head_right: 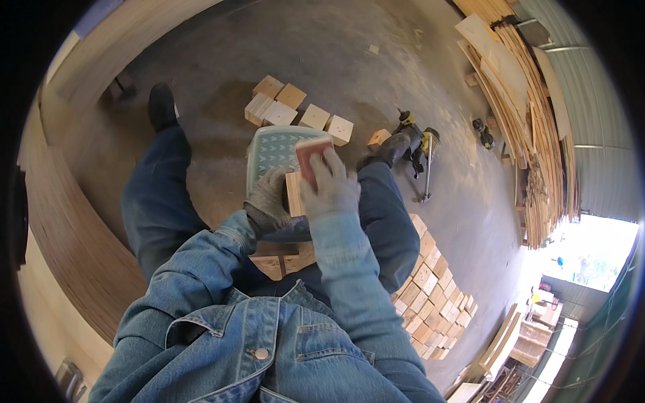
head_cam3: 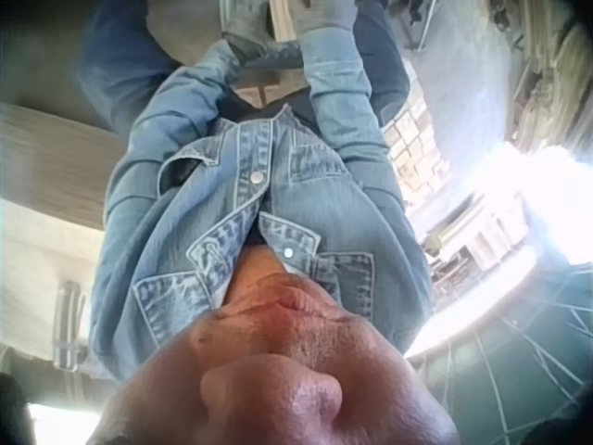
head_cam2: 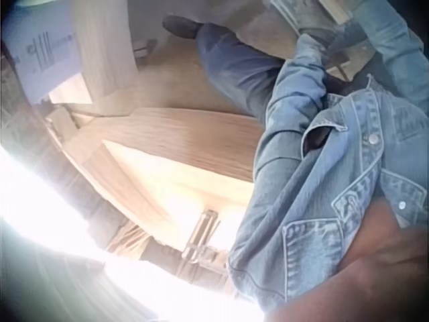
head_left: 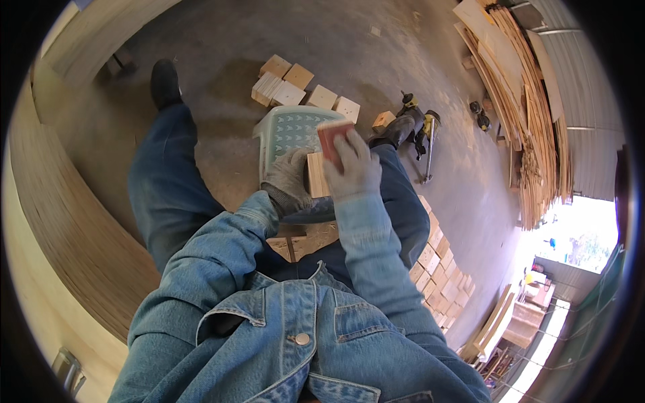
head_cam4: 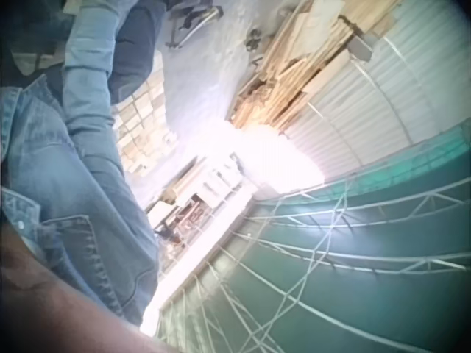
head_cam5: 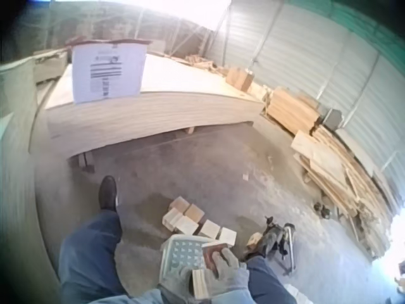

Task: The person sits on the floor and sands small wooden blocks one at a time using a sanding block. They pick up each block, rub its surfaces, and place it into a growing stack nearby.

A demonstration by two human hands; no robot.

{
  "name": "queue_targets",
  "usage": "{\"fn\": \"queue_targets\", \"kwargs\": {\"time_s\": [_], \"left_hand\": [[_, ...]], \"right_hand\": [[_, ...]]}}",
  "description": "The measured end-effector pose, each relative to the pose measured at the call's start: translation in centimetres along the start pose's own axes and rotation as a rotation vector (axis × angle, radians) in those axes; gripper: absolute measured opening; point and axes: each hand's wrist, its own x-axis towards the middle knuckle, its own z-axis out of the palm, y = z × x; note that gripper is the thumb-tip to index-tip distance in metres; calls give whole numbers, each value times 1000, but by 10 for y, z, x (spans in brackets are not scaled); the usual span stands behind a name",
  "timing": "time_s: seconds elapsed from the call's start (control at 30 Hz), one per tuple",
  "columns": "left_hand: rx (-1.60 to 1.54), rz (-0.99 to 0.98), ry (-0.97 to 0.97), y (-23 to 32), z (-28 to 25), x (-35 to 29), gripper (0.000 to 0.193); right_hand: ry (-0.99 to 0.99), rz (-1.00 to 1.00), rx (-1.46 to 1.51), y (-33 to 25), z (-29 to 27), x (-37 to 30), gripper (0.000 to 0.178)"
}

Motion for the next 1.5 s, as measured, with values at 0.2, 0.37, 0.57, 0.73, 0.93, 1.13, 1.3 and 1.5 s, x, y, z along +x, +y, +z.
{"fn": "queue_targets", "kwargs": {"time_s": [0.2, 0.37, 0.57, 0.73, 0.93, 1.13, 1.3, 1.5], "left_hand": [[134, -10, -83, -4, 9, -3, 108], [55, 94, -74, 3, 8, 4, 68], [131, -59, -110, -2, 11, 6, 78], [-522, -72, 6, -35, 34, -6, 85], [36, -84, -92, 3, 7, -1, 88], [-32, 2, 77, -9, 19, -1, 70], [17, 63, 86, -4, 14, 2, 68], [110, -21, -90, 0, 6, 0, 81]], "right_hand": [[3, -185, 40, -11, -23, -116, 57], [33, -201, 10, -12, -14, -73, 54], [-37, -63, -57, -25, 8, 34, 57], [6, -164, -9, -28, -2, -36, 57], [-33, -189, 32, -14, -26, -112, 58], [37, -100, -34, -23, -3, -10, 53], [-31, -13, -41, -29, -5, 21, 53], [16, -174, 27, -14, -23, -103, 54]]}}
